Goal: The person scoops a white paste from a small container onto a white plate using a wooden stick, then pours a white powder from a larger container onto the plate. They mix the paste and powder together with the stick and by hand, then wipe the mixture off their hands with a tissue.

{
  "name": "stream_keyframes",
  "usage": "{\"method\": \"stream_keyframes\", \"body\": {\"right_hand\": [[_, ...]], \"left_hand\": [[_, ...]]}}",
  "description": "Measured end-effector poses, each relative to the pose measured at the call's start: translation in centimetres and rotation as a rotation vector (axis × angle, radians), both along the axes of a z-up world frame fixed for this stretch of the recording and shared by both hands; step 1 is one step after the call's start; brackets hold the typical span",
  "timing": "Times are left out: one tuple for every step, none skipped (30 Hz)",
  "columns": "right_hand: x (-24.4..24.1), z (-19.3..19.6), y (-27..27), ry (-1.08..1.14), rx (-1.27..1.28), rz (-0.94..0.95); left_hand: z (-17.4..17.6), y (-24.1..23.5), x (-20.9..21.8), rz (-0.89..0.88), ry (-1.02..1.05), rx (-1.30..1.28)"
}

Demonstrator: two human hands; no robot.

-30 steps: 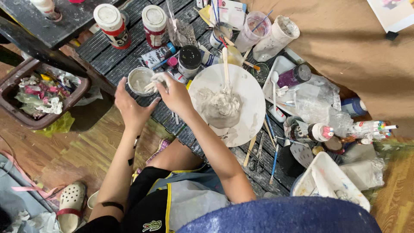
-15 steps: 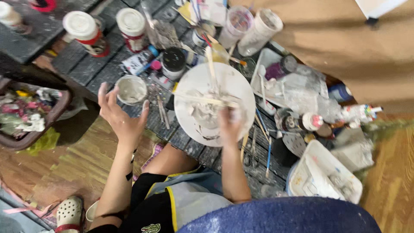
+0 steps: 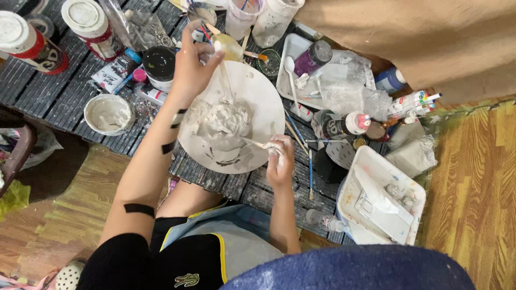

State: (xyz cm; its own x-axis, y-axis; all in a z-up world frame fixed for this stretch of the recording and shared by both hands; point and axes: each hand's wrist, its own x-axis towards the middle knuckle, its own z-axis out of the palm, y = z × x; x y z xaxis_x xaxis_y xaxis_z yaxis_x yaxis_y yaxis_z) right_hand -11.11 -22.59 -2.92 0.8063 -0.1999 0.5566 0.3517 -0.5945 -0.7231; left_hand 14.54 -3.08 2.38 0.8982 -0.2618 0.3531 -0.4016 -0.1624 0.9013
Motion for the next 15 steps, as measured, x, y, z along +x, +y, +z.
{"method": "stream_keyframes", "body": {"right_hand": [[0.1,0.4,0.1,-0.016,-0.012,0.039],[0.3,0.7,0.0,-0.033,-0.024,0.077],[0.5,0.8,0.0,-0.043,0.096,0.066],[0.8,0.6,-0.1,-0.053,0.216,0.055],[1.1,0.4,-0.2,-0.06,0.336,0.041],[1.4,0.0,-0.1,-0.086,0.345,0.028],[1.9,-0.6,0.0,-0.113,0.351,0.015],[2.5,-1.3,0.3,-0.14,0.357,0.002],[3.4,-2.1,0.8,-0.174,0.244,0.011],[4.2,-2.8,1.5,-0.207,0.13,0.019],[4.9,-3.4,2.0,-0.243,0.013,0.026],[4.4,-3.9,2.6,-0.192,-0.008,0.007],[3.7,-4.2,3.1,-0.139,-0.031,-0.013],[3.6,-4.5,3.1,-0.087,-0.052,-0.033],[3.5,-4.7,3.1,-0.055,0.049,-0.063]], "left_hand": [[0.7,0.8,-0.2,-0.044,-0.019,0.07],[1.4,1.5,-0.6,-0.087,-0.038,0.14],[1.9,2.2,-1.6,-0.184,-0.061,0.097],[2.4,2.8,-2.7,-0.282,-0.083,0.054],[3.0,3.3,-3.6,-0.382,-0.103,0.01],[3.6,3.6,-4.2,-0.363,-0.095,0.046],[4.2,3.7,-4.7,-0.344,-0.089,0.08],[4.8,3.7,-5.0,-0.325,-0.083,0.114],[5.4,3.6,-5.3,-0.295,-0.116,0.077],[5.8,3.5,-5.5,-0.265,-0.15,0.041],[6.2,3.5,-5.6,-0.235,-0.187,0.002],[6.5,4.0,-5.9,-0.206,-0.245,0.005],[6.6,4.7,-6.6,-0.178,-0.302,0.004],[6.3,5.3,-7.4,-0.15,-0.358,0.004],[5.8,5.5,-8.5,-0.124,-0.288,0.018]]}}
